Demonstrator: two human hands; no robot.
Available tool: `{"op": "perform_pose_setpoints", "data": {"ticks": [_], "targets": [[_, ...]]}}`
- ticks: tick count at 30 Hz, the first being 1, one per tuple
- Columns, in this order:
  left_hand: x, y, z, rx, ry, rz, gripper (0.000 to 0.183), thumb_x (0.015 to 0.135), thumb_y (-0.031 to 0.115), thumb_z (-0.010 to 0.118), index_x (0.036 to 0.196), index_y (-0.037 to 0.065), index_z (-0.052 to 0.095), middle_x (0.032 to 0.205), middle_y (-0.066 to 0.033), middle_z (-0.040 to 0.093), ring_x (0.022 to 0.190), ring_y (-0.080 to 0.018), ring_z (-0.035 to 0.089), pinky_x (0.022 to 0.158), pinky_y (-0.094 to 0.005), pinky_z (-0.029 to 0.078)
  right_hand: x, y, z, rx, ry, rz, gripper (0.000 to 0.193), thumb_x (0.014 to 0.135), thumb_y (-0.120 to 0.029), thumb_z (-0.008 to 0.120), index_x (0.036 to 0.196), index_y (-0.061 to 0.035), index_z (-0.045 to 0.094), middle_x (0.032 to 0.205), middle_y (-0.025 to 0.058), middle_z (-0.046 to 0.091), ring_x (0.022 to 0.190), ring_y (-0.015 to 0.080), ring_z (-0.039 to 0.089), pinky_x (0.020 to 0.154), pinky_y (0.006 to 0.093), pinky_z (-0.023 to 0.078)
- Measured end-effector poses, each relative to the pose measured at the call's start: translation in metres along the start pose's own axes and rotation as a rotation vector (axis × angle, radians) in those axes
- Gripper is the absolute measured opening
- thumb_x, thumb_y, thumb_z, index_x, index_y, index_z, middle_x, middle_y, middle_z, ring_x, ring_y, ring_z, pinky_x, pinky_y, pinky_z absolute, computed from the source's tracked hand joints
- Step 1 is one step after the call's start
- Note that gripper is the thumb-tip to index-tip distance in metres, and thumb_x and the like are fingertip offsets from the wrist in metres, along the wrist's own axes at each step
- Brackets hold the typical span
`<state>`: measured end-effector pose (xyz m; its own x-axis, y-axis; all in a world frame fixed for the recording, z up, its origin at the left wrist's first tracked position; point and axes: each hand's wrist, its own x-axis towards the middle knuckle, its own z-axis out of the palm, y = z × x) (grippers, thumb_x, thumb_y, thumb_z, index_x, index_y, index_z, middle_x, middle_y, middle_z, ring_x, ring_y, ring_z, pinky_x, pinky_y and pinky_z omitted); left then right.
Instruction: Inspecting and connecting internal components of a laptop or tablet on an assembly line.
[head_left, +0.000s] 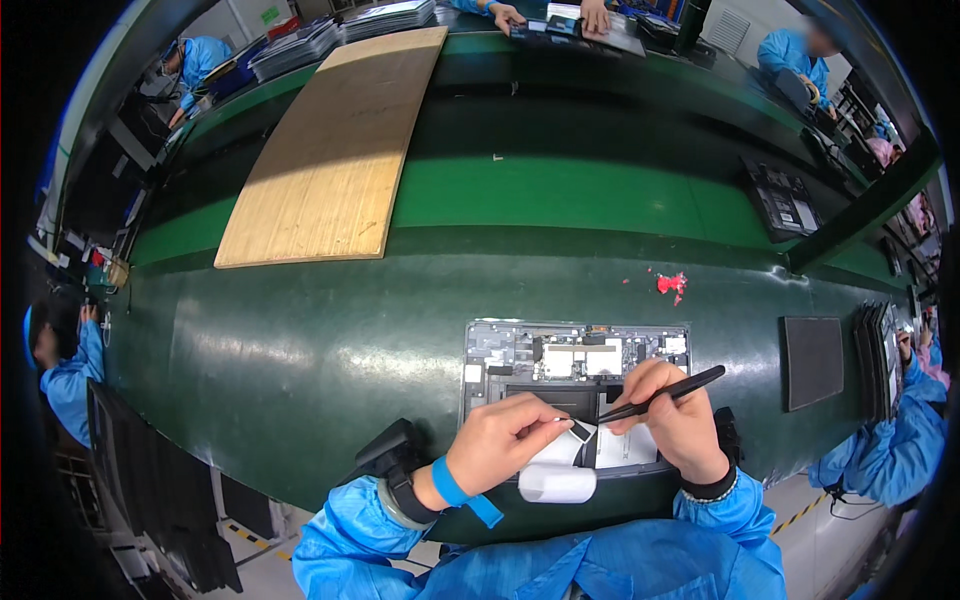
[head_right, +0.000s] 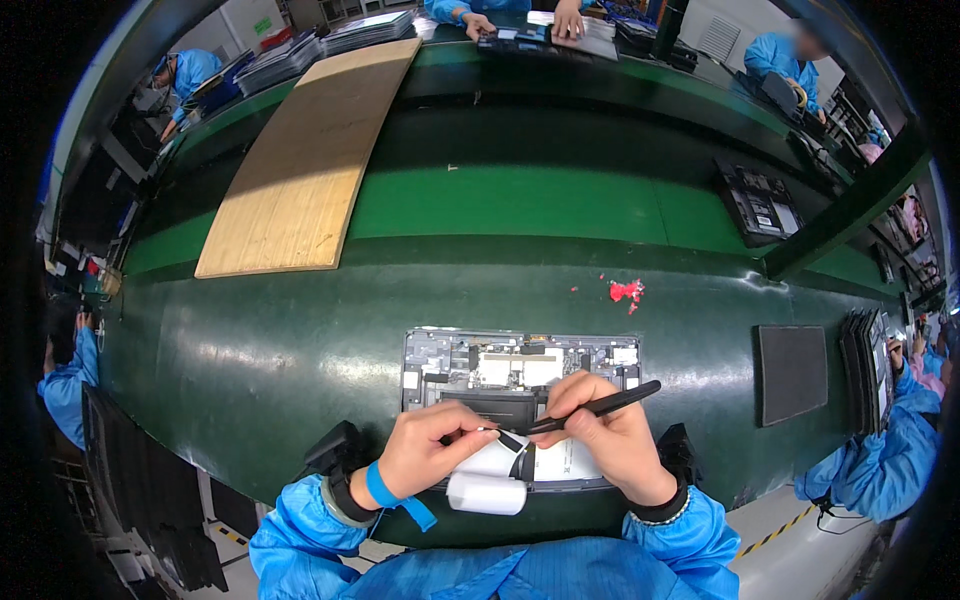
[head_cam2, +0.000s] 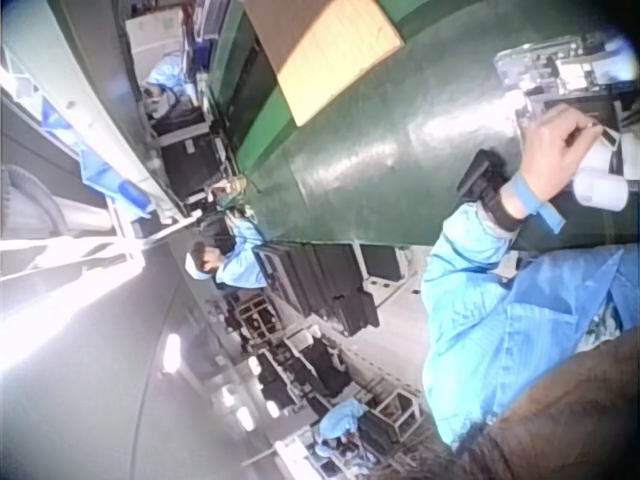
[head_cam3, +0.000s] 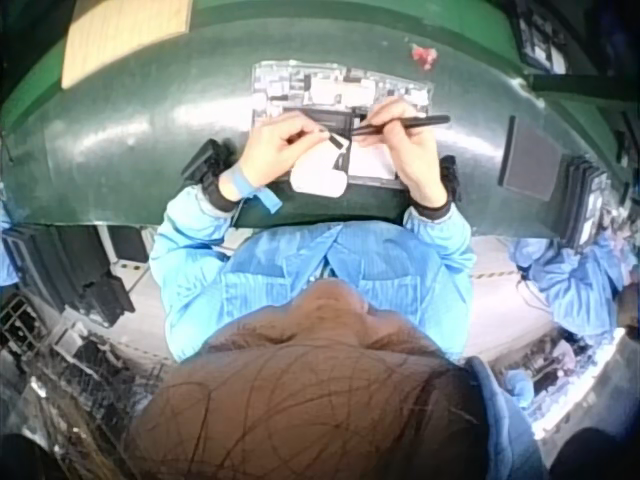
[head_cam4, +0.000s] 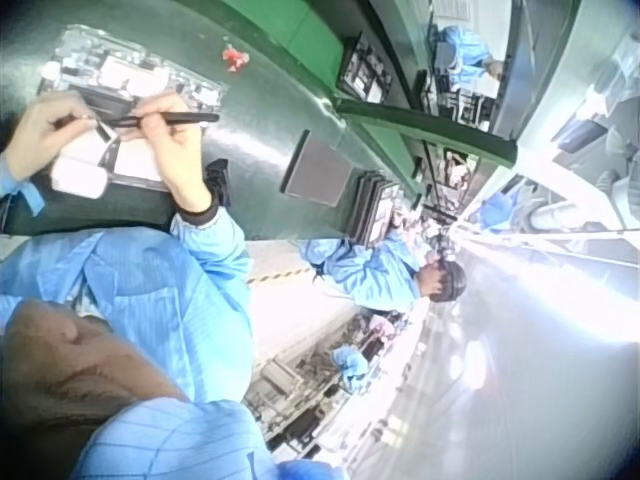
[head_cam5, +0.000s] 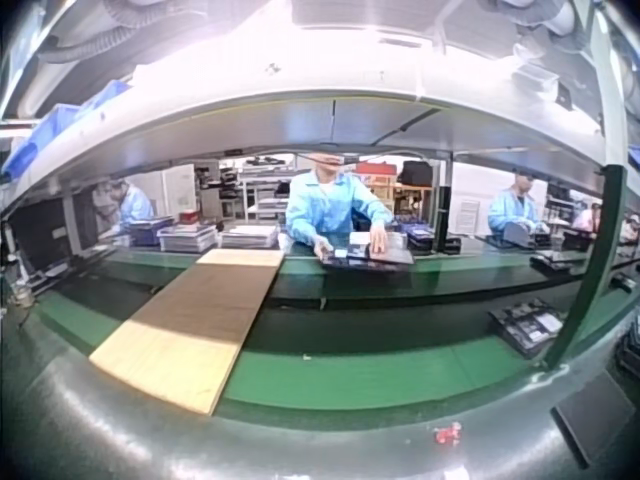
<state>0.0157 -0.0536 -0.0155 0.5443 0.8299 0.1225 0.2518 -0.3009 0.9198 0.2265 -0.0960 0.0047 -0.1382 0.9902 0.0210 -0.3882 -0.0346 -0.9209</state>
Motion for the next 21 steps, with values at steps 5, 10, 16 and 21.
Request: {"op": "perform_pose_setpoints", "data": {"ticks": [5,10,16,21], "targets": [[-0.002,-0.002,0.000,-0.020,0.012,0.006,0.010,0.075,0.009,0.068,0.080,0.001,0.064,0.071,-0.0067,0.060,0.055,-0.0118,0.054,0.049,-0.0236,0.042,-0.002,0.001,0.010,-0.058,-0.006,0.132,0.015,0.085,0.000,0.053,0.098,0.0056,0.048,0.103,0.0150,0.055,0.097,0.0234,0.059,0.080,0.0306,0.051],[-0.001,-0.002,-0.001,-0.015,-0.003,0.000,0.010,0.074,0.008,0.068,0.081,0.002,0.065,0.071,-0.0072,0.060,0.055,-0.0120,0.055,0.049,-0.0235,0.042,-0.005,0.007,0.013,-0.194,0.057,0.103,0.023,0.082,0.003,0.056,0.103,0.0057,0.049,0.102,0.0153,0.057,0.096,0.0199,0.058,0.081,0.0298,0.049],[-0.002,-0.004,0.000,-0.028,0.028,0.025,0.012,0.074,0.007,0.068,0.084,0.002,0.066,0.072,-0.0076,0.061,0.055,-0.0126,0.055,0.049,-0.0236,0.043,-0.006,0.014,0.014,-0.283,0.053,0.062,0.021,0.079,0.002,0.061,0.099,0.0045,0.054,0.097,0.0120,0.059,0.090,0.0158,0.059,0.078,0.0273,0.049],[-0.001,-0.003,0.000,-0.013,0.010,0.004,0.011,0.074,0.007,0.067,0.084,0.002,0.066,0.071,-0.0075,0.061,0.054,-0.0120,0.054,0.048,-0.0236,0.042,-0.006,0.016,0.013,-0.317,0.081,0.068,0.020,0.079,0.001,0.062,0.097,0.0034,0.056,0.096,0.0107,0.060,0.088,0.0146,0.059,0.076,0.0261,0.048]]}}
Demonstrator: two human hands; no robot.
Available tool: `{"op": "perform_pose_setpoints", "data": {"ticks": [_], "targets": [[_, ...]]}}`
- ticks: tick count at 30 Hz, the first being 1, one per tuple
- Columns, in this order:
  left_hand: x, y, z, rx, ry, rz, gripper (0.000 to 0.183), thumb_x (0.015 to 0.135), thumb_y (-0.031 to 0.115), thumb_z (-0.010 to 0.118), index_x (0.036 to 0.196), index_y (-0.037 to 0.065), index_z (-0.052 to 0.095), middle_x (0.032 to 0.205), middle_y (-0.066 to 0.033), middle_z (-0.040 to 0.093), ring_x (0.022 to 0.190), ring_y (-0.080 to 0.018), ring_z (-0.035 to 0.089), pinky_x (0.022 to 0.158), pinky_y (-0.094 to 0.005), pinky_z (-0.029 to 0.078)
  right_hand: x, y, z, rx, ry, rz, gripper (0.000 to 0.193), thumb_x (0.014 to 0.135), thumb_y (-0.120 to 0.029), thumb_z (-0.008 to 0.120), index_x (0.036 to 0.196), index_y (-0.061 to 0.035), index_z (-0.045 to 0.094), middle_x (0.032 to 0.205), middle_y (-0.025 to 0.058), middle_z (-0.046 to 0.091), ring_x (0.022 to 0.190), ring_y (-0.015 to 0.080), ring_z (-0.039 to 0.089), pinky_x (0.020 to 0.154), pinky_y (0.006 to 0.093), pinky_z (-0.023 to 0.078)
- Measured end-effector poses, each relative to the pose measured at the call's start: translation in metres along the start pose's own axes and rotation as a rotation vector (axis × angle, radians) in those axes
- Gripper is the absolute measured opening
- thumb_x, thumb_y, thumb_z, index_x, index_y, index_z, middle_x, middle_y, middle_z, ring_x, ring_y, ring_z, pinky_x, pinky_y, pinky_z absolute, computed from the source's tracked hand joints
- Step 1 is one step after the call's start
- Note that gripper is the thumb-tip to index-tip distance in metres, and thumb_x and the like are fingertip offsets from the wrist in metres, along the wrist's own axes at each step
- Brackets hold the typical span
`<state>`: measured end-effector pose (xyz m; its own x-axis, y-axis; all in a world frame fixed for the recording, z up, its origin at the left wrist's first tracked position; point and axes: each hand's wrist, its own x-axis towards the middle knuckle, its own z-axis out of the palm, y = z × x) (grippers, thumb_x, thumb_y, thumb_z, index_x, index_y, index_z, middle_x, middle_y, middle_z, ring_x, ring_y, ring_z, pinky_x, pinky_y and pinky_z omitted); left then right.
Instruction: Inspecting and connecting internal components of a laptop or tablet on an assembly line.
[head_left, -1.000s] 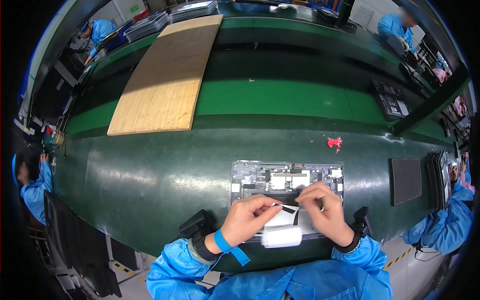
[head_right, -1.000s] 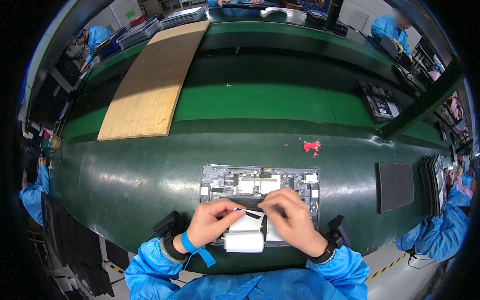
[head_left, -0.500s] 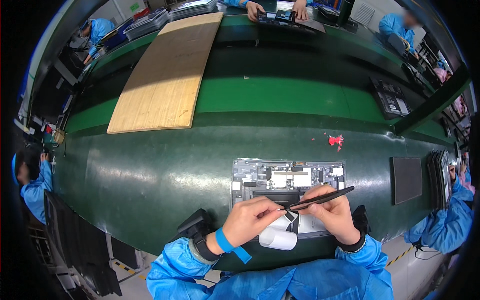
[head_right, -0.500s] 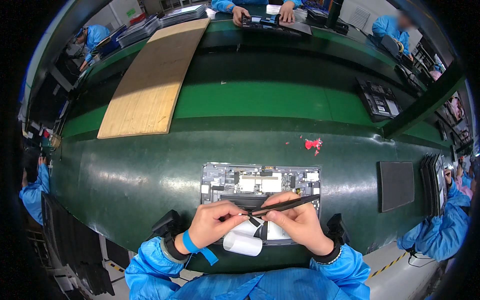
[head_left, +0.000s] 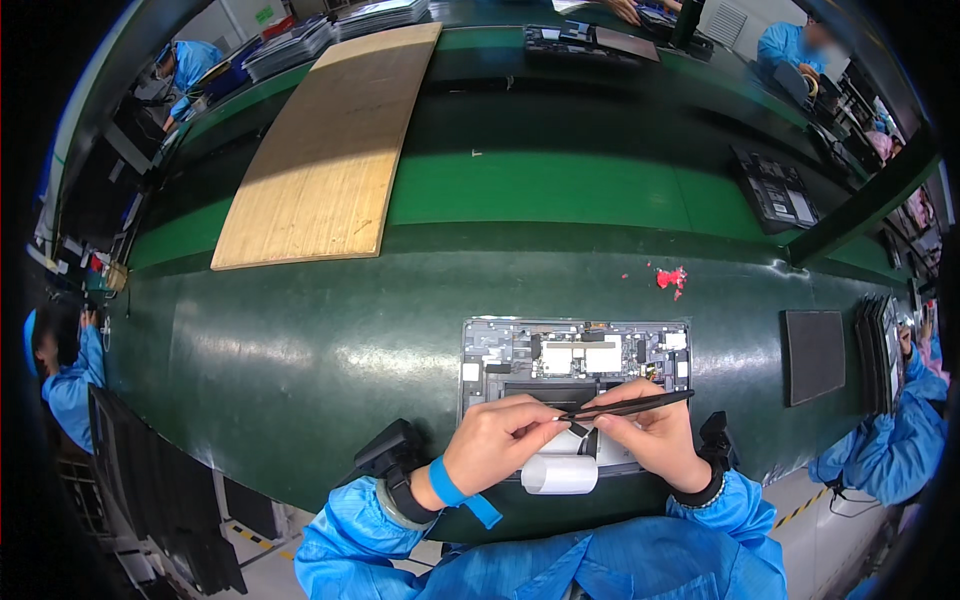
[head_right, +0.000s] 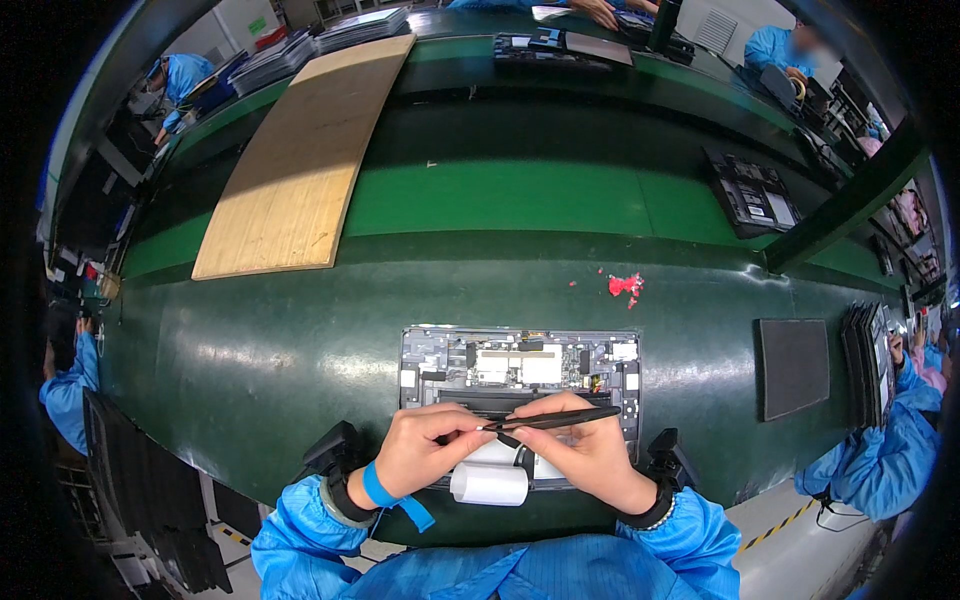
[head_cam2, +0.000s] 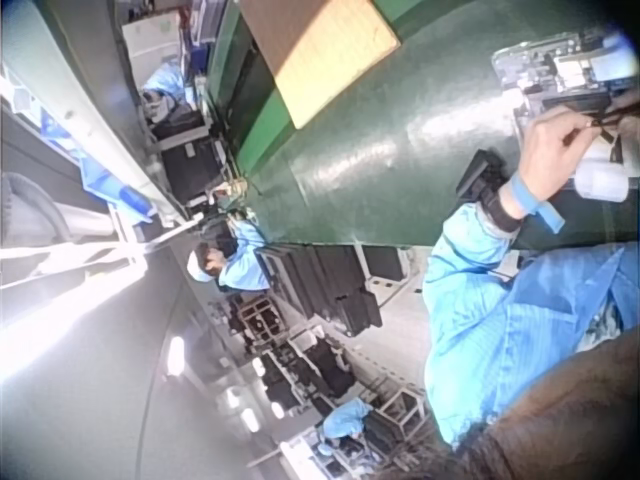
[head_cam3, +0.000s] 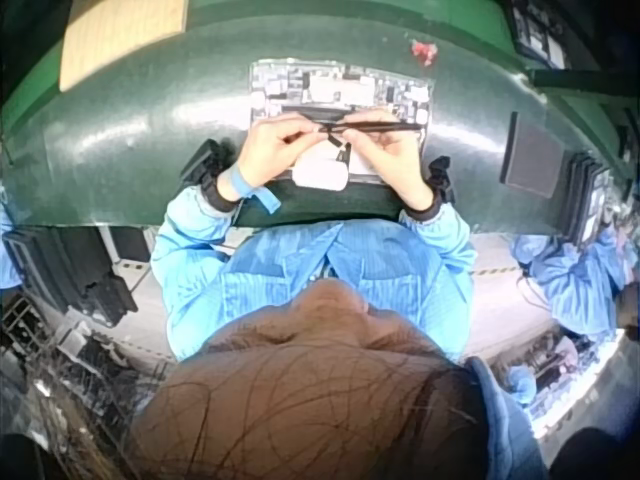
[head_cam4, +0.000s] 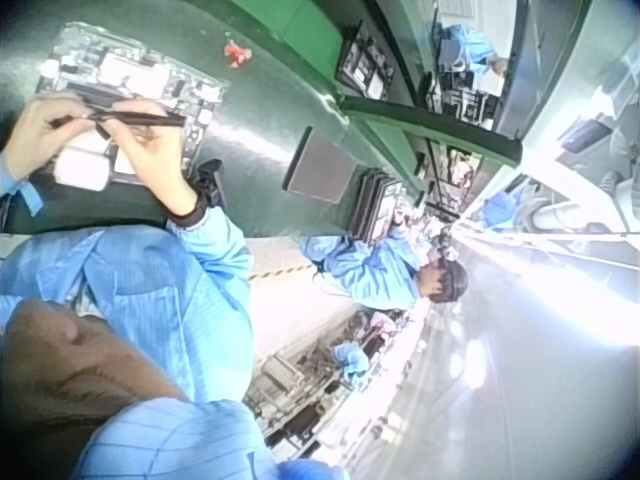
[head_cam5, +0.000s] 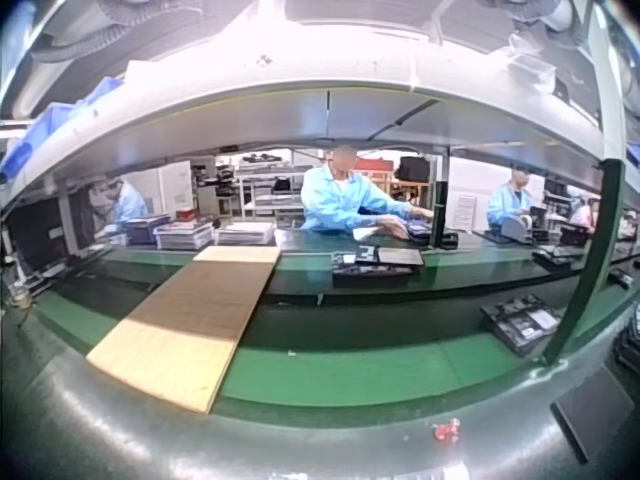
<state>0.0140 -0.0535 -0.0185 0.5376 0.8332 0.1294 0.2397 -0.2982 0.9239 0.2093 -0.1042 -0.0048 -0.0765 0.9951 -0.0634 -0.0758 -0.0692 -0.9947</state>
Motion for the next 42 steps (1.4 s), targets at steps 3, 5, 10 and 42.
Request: {"op": "perform_pose_setpoints", "data": {"ticks": [3,5,10,42], "targets": [[0.000,0.002,0.000,-0.006,0.006,-0.023,0.011,0.074,0.008,0.067,0.084,0.002,0.066,0.069,-0.0071,0.061,0.053,-0.0111,0.053,0.048,-0.0233,0.042,0.000,0.001,0.000,-0.077,0.009,-0.037,0.019,0.078,0.000,0.063,0.096,0.0028,0.058,0.093,0.0100,0.061,0.087,0.0141,0.059,0.074,0.0253,0.048],[-0.001,0.002,0.000,0.000,0.000,-0.036,0.011,0.074,0.008,0.067,0.083,0.002,0.066,0.069,-0.0069,0.060,0.053,-0.0107,0.053,0.048,-0.0231,0.042,0.000,0.001,0.000,-0.152,0.010,-0.078,0.018,0.078,0.000,0.064,0.095,0.0026,0.058,0.091,0.0097,0.062,0.086,0.0138,0.059,0.074,0.0249,0.048],[0.000,0.006,0.000,0.001,0.002,-0.084,0.010,0.074,0.009,0.067,0.081,0.001,0.065,0.068,-0.0061,0.059,0.051,-0.0101,0.051,0.048,-0.0227,0.041,0.000,-0.001,0.001,-0.256,0.004,-0.158,0.016,0.077,0.003,0.063,0.093,0.0036,0.058,0.086,0.0103,0.062,0.081,0.0152,0.061,0.072,0.0259,0.049],[0.037,-0.015,-0.042,0.434,-0.207,0.315,0.012,0.080,0.013,0.056,0.087,0.004,0.059,0.109,-0.0094,0.058,0.089,-0.0270,0.059,0.072,-0.0323,0.050,0.067,0.007,0.008,-0.019,0.230,0.069,0.016,0.085,-0.007,0.056,0.085,-0.0042,0.041,0.080,0.0093,0.061,0.078,0.0150,0.064,0.056,0.0185,0.050]]}}
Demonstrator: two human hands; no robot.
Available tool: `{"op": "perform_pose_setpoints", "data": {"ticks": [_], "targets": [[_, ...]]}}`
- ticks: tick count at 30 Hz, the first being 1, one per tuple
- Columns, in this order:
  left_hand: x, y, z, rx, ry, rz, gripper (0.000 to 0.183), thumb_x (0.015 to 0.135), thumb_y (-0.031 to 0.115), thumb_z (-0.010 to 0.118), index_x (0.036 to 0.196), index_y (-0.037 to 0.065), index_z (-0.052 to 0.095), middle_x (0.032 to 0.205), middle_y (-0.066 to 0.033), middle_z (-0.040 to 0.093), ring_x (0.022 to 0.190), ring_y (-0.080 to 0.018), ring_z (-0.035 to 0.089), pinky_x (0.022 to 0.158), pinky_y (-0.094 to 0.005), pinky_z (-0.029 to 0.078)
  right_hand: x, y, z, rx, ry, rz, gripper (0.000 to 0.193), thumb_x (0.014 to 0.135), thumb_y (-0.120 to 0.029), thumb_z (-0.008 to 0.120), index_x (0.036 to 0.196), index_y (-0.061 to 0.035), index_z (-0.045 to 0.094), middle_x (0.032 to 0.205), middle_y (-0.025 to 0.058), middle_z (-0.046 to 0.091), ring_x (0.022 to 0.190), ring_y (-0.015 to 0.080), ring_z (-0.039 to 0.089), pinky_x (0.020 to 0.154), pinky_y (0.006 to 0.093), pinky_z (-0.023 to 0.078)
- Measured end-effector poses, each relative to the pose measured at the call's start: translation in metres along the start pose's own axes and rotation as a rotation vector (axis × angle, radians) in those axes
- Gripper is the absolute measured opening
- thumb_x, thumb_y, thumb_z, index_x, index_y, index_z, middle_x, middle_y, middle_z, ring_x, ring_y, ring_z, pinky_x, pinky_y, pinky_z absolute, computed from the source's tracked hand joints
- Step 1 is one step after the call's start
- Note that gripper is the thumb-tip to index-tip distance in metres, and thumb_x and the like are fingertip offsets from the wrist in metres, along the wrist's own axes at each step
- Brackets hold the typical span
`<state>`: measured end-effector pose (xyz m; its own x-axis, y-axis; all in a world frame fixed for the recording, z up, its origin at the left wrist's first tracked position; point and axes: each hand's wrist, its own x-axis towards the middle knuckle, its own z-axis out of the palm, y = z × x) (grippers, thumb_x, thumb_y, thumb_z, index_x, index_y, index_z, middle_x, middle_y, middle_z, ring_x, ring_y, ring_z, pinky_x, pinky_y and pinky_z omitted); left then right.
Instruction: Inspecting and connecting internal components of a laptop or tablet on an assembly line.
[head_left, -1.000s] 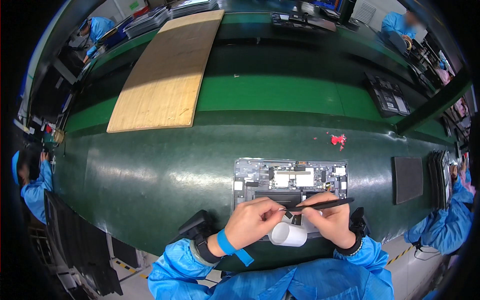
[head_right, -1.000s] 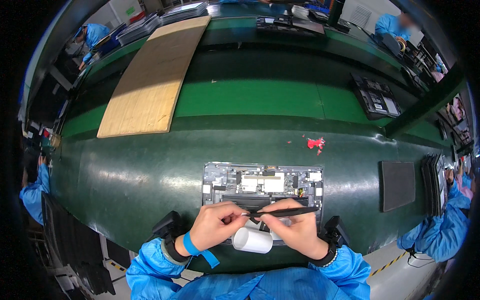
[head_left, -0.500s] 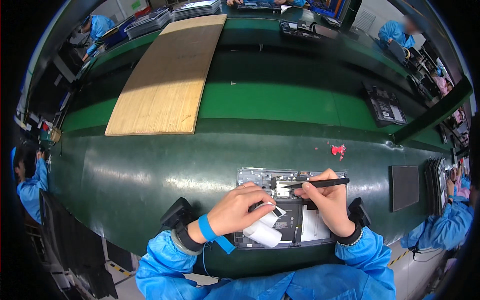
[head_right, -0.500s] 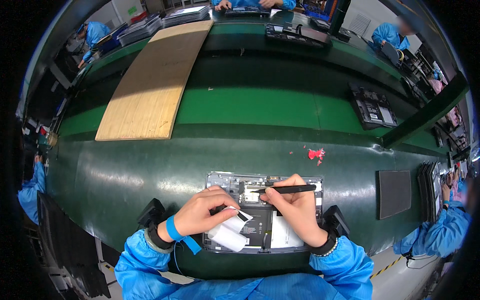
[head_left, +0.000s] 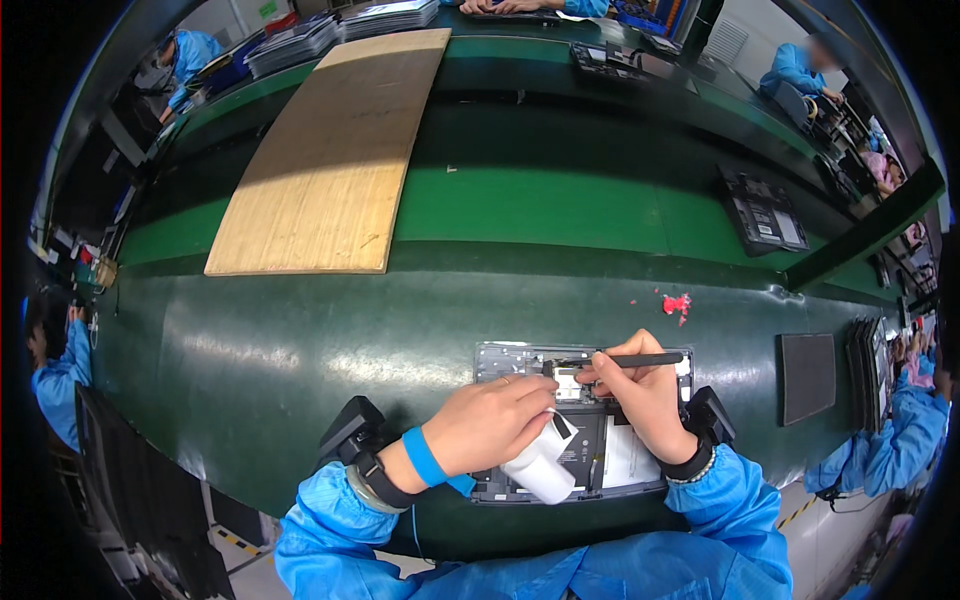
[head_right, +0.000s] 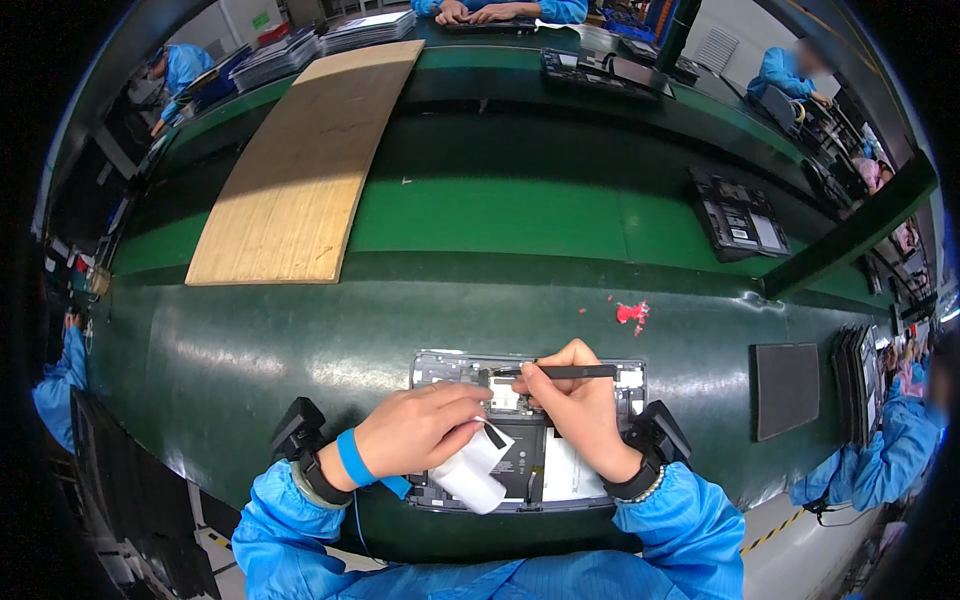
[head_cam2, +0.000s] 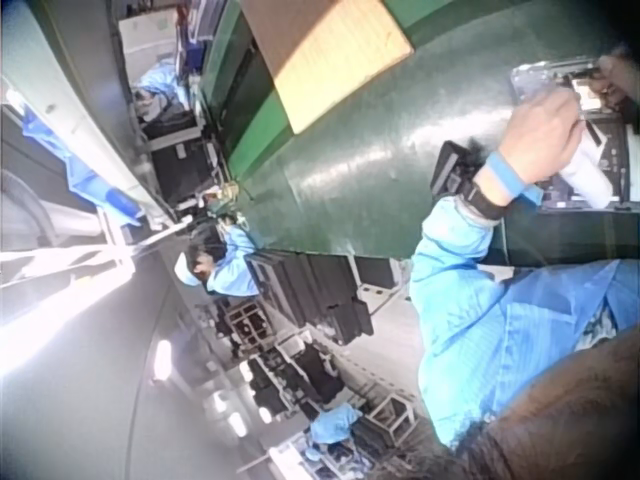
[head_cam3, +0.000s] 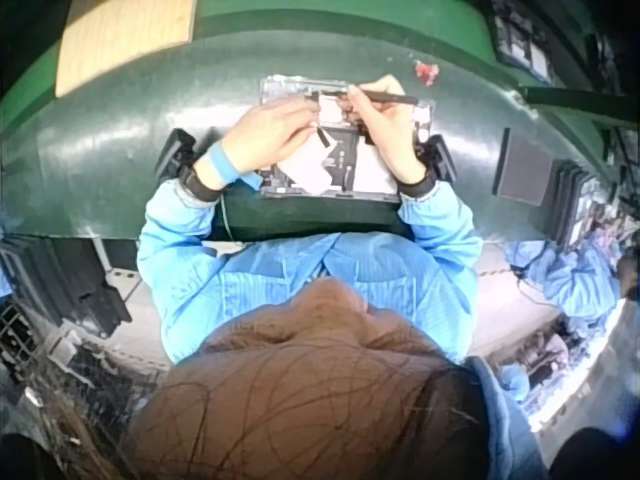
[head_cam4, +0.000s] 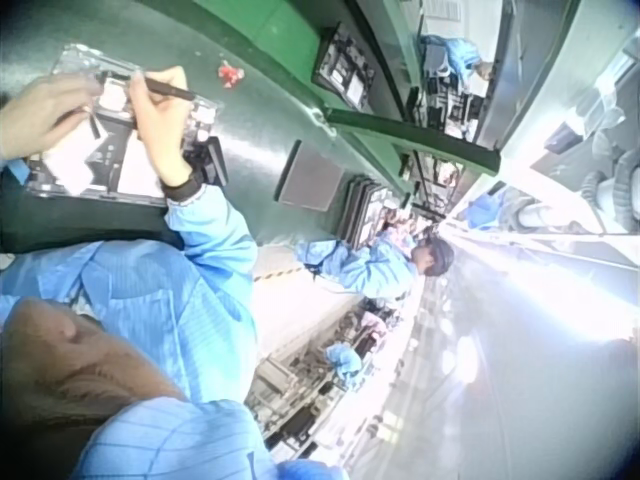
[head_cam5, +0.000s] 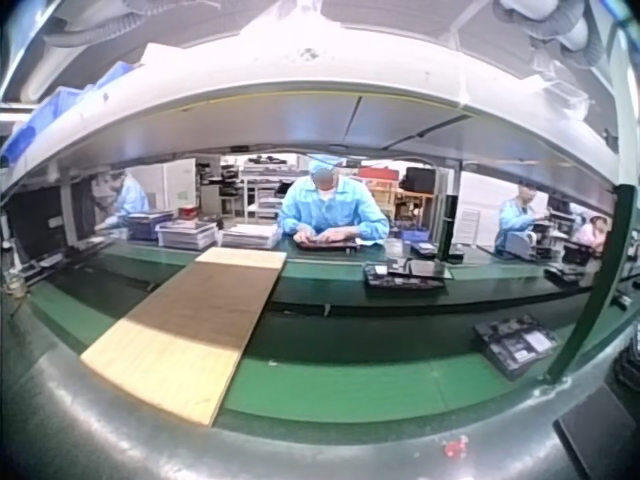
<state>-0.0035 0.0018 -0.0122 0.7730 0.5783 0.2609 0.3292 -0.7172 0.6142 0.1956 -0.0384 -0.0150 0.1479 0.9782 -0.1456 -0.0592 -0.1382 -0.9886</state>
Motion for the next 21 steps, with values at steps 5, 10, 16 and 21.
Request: {"op": "perform_pose_setpoints", "data": {"ticks": [5,10,16,21], "targets": [[0.0008,-0.0054,-0.0039,-0.157,-0.082,-0.063,0.010,0.080,0.011,0.057,0.087,0.003,0.058,0.103,-0.0105,0.059,0.080,-0.0274,0.061,0.069,-0.0330,0.051,-0.0001,-0.0020,0.0010,0.015,0.004,0.021,0.016,0.085,-0.006,0.057,0.086,-0.0041,0.041,0.080,0.0090,0.061,0.078,0.0151,0.064,0.056,0.0192,0.050],[0.0027,-0.0053,-0.0028,-0.202,-0.006,-0.075,0.009,0.080,0.008,0.057,0.086,0.002,0.056,0.102,-0.0109,0.059,0.074,-0.0270,0.061,0.063,-0.0318,0.051,-0.0001,0.0022,0.0035,0.019,-0.008,-0.006,0.018,0.082,-0.004,0.060,0.084,-0.0029,0.042,0.080,0.0089,0.060,0.077,0.0139,0.064,0.058,0.0197,0.050],[0.0011,-0.0043,-0.0009,-0.168,0.011,-0.091,0.009,0.079,0.008,0.057,0.087,0.003,0.056,0.104,-0.0109,0.058,0.075,-0.0274,0.061,0.063,-0.0325,0.051,-0.0003,0.0044,0.0051,0.009,0.017,0.000,0.019,0.080,0.000,0.061,0.080,-0.0007,0.042,0.080,0.0095,0.059,0.077,0.0134,0.063,0.065,0.0219,0.052],[0.0014,-0.0033,0.0008,-0.126,0.011,-0.087,0.010,0.079,0.009,0.057,0.087,0.004,0.056,0.106,-0.0108,0.058,0.079,-0.0279,0.061,0.064,-0.0335,0.051,-0.0012,0.0059,0.0042,0.006,0.031,-0.005,0.018,0.081,0.000,0.061,0.079,-0.0006,0.042,0.080,0.0095,0.059,0.077,0.0136,0.063,0.065,0.0219,0.052]]}}
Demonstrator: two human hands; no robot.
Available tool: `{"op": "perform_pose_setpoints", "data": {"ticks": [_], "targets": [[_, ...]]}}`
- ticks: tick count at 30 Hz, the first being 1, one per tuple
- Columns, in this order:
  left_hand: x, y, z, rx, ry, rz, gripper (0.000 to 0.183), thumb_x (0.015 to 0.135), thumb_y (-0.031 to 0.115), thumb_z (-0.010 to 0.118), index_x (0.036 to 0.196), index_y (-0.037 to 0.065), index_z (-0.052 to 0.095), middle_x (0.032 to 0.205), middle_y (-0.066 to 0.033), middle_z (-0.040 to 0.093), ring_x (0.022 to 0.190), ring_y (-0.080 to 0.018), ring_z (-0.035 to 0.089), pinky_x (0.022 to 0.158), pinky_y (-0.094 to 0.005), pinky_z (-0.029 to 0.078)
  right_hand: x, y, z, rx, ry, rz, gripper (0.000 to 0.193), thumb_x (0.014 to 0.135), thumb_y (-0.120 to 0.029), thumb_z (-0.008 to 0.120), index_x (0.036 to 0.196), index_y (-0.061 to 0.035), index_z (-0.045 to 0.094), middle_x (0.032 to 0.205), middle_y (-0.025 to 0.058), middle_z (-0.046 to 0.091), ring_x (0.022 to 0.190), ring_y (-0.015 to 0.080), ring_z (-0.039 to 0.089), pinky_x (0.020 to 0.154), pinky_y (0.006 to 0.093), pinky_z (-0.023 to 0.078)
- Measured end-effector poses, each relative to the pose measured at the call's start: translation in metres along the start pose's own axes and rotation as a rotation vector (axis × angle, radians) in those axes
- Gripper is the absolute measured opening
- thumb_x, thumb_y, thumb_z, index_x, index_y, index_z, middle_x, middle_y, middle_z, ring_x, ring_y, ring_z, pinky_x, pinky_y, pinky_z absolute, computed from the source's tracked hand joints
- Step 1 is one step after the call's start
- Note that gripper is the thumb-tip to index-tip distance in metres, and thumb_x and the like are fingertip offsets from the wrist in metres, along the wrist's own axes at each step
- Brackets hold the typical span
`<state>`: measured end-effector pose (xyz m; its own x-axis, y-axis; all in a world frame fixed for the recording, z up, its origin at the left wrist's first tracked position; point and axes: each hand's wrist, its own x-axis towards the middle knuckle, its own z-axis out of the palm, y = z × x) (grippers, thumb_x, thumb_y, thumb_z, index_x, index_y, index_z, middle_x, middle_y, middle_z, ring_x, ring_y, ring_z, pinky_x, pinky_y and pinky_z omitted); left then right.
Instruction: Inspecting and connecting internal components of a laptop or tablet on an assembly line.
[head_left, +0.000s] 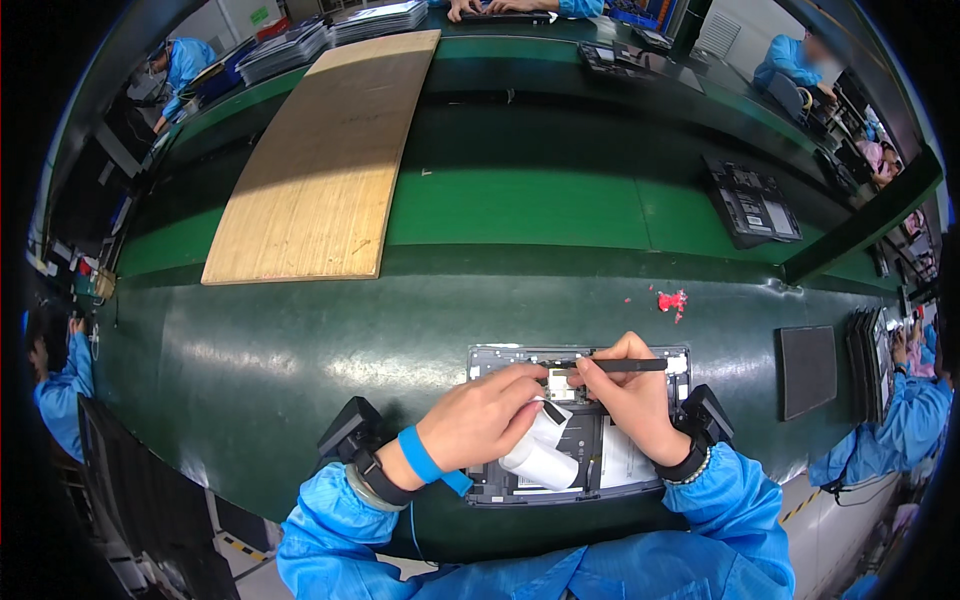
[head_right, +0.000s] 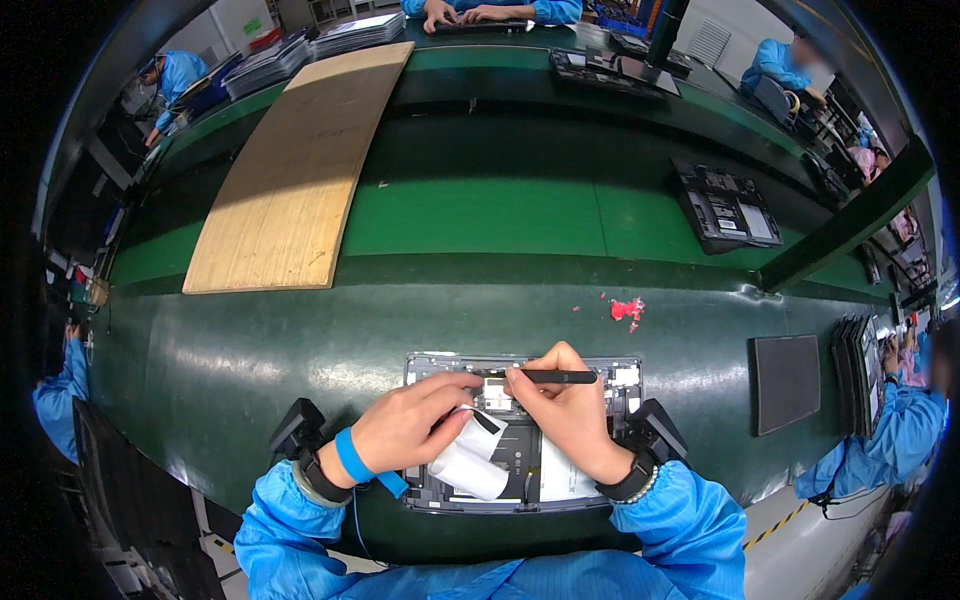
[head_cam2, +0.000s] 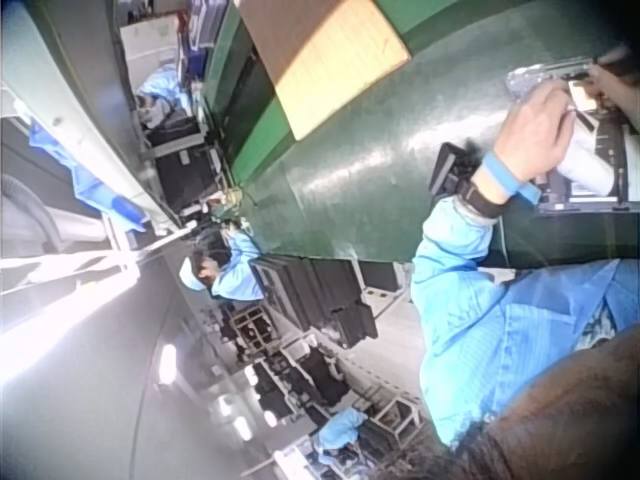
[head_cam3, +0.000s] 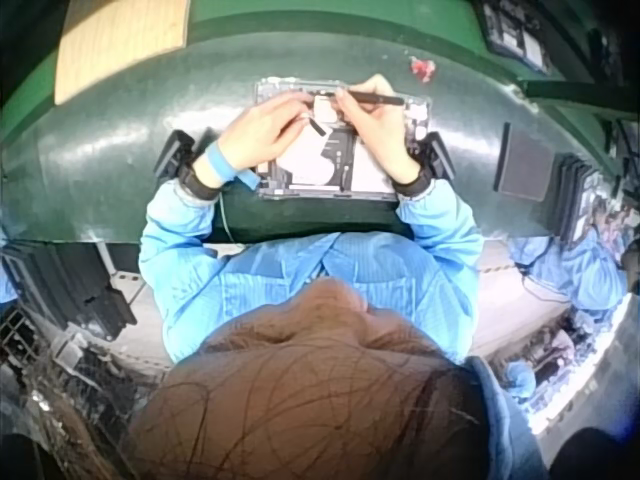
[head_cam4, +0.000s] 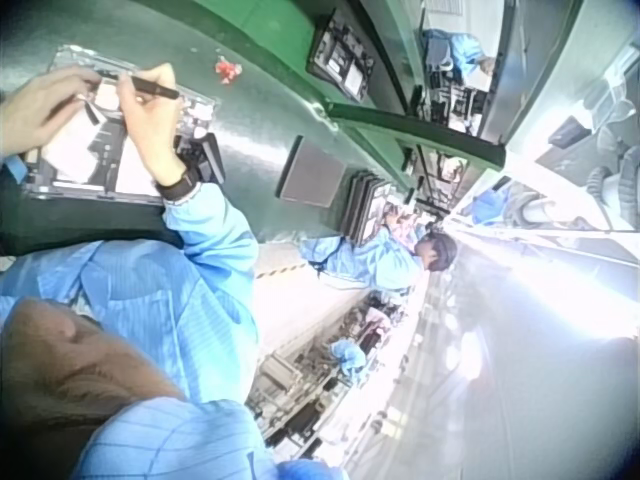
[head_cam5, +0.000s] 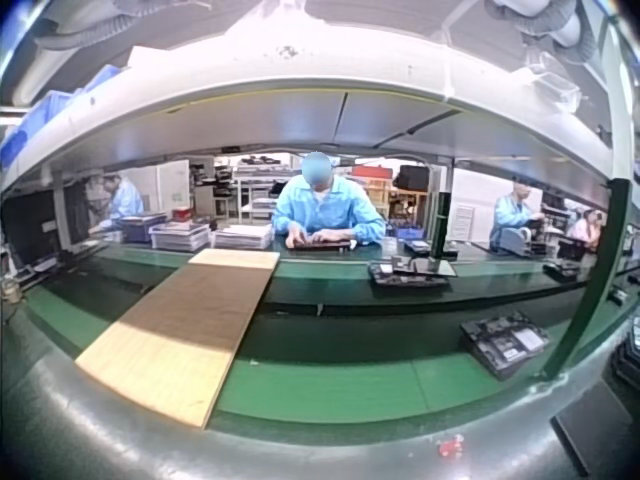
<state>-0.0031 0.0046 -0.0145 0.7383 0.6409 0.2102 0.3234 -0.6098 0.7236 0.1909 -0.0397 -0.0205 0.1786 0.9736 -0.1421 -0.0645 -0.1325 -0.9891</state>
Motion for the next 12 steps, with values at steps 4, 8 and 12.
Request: {"op": "perform_pose_setpoints", "data": {"ticks": [4,8,12], "targets": [[-0.0017,-0.0010,0.0029,0.035,0.028,0.030,0.010,0.079,0.009,0.056,0.087,0.004,0.056,0.106,-0.0108,0.058,0.082,-0.0284,0.061,0.065,-0.0340,0.051,-0.0003,0.0007,0.0002,-0.025,-0.006,-0.011,0.018,0.081,0.000,0.061,0.079,-0.0009,0.043,0.080,0.0098,0.060,0.077,0.0133,0.063,0.064,0.0217,0.052],[-0.0026,-0.0026,0.0036,0.032,0.029,0.038,0.010,0.079,0.009,0.057,0.087,0.003,0.056,0.106,-0.0115,0.058,0.084,-0.0294,0.060,0.067,-0.0348,0.051,-0.0004,0.0004,0.0019,0.030,-0.007,-0.018,0.019,0.081,-0.001,0.061,0.079,-0.0009,0.043,0.080,0.0100,0.061,0.076,0.0128,0.063,0.064,0.0213,0.051],[-0.0019,-0.0024,0.0040,0.020,0.025,0.042,0.010,0.078,0.008,0.057,0.087,0.003,0.056,0.106,-0.0123,0.058,0.085,-0.0301,0.060,0.068,-0.0349,0.051,-0.0001,0.0023,0.0006,-0.017,-0.015,-0.041,0.019,0.080,-0.001,0.061,0.080,-0.0010,0.043,0.081,0.0103,0.061,0.076,0.0130,0.063,0.064,0.0213,0.051]]}}
